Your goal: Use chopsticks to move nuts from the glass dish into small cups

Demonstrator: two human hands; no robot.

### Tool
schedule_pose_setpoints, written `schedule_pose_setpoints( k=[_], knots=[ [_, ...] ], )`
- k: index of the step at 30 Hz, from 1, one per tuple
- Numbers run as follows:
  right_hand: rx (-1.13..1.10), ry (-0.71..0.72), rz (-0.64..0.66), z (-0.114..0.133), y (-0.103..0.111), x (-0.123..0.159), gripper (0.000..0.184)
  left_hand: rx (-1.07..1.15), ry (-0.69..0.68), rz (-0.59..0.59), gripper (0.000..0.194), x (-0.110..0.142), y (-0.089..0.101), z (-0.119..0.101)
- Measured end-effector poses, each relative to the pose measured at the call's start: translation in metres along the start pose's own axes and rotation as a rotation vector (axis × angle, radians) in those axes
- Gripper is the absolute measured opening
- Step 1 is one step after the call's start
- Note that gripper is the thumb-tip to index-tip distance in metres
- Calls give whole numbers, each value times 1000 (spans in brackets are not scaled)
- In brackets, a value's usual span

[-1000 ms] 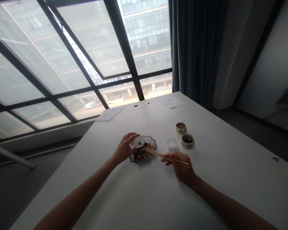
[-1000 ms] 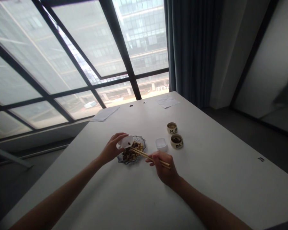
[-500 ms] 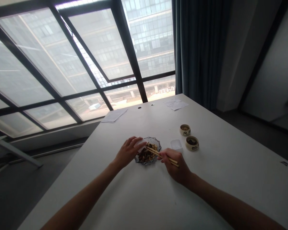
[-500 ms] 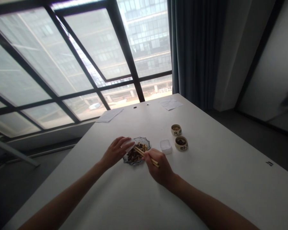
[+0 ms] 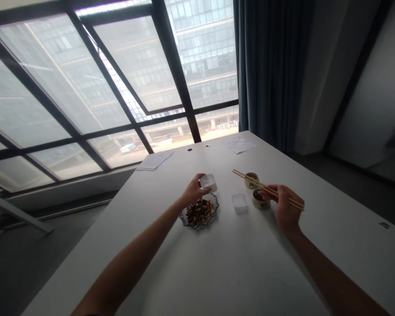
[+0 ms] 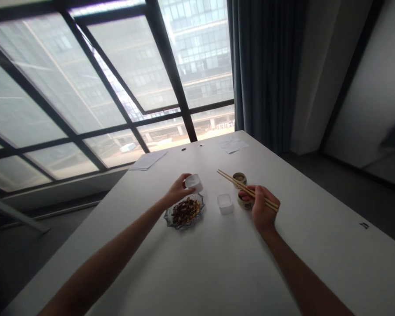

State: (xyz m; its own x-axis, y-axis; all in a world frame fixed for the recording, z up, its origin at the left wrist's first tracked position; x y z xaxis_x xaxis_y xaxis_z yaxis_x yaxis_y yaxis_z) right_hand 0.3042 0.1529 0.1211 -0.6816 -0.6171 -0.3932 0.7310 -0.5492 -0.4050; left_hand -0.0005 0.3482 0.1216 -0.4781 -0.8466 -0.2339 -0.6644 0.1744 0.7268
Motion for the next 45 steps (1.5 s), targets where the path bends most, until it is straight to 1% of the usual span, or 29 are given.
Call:
schedule_pose_setpoints(
  k=[3,6,9,11,14,18,20,23,26,28,30,33,36,39,41,43,45],
  knots=[
    [-20,1,-68,-6,19,-15,36,28,30,91,34,-38,-44,-7],
    [-44,-13,-117,-12,32,-23,35,11,48,149,33,-62,-82,-13],
    [-67,-31,-132,-16,35,-28,34,-31,73,201,33,-71,-107,-14],
    [-80,-39,-135,-18,35,-28,33,-67,88,218,33,-72,-115,-14],
    [-92,-49,-138,-19,34,-28,32,-114,91,222,33,-70,-117,-14],
    [-103,-59,-140,-18,33,-28,32,-167,48,222,33,-67,-110,-22],
    [-106,-60,-142,-18,33,-28,31,-194,-4,220,34,-66,-102,-31],
    [-109,-51,-155,-17,35,-29,30,-235,-110,209,34,-64,-86,-52],
    [-110,-37,-174,-14,39,-31,31,-277,-199,205,32,-52,-77,-75],
    [-111,-30,-180,-13,40,-33,31,-304,-246,244,32,-39,-82,-87],
    [-112,-27,-184,-12,40,-33,32,-335,-276,299,34,-24,-94,-95],
    [-112,-24,-188,-11,40,-33,32,-375,-278,346,34,-9,-112,-98],
    [-112,-21,-184,-10,38,-32,31,-396,-252,353,34,-5,-118,-97],
    [-112,-20,-182,-9,38,-33,31,-389,-248,357,33,-10,-112,-101],
    [-112,-16,-189,-8,40,-34,32,-374,-241,336,32,-23,-105,-105],
    [-111,-11,-200,-6,43,-35,33,-355,-209,283,32,-44,-99,-108],
    [-109,-5,-216,-5,47,-37,33,-330,-171,238,32,-71,-101,-110]
  ],
)
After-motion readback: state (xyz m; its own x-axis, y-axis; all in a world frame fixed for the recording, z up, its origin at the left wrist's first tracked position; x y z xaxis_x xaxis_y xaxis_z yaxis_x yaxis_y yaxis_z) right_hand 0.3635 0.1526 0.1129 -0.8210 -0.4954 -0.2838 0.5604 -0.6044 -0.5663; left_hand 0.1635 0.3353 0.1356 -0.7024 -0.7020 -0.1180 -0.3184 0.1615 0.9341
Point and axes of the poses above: each hand's wrist, its own x-axis away from the middle knuckle, its own y-axis out of the back of the hand, z = x × y, the point moved 9 cm from there along -x, towards the middle knuckle, and after that the axes turned 2 degrees about y, right-handed, at the moved point
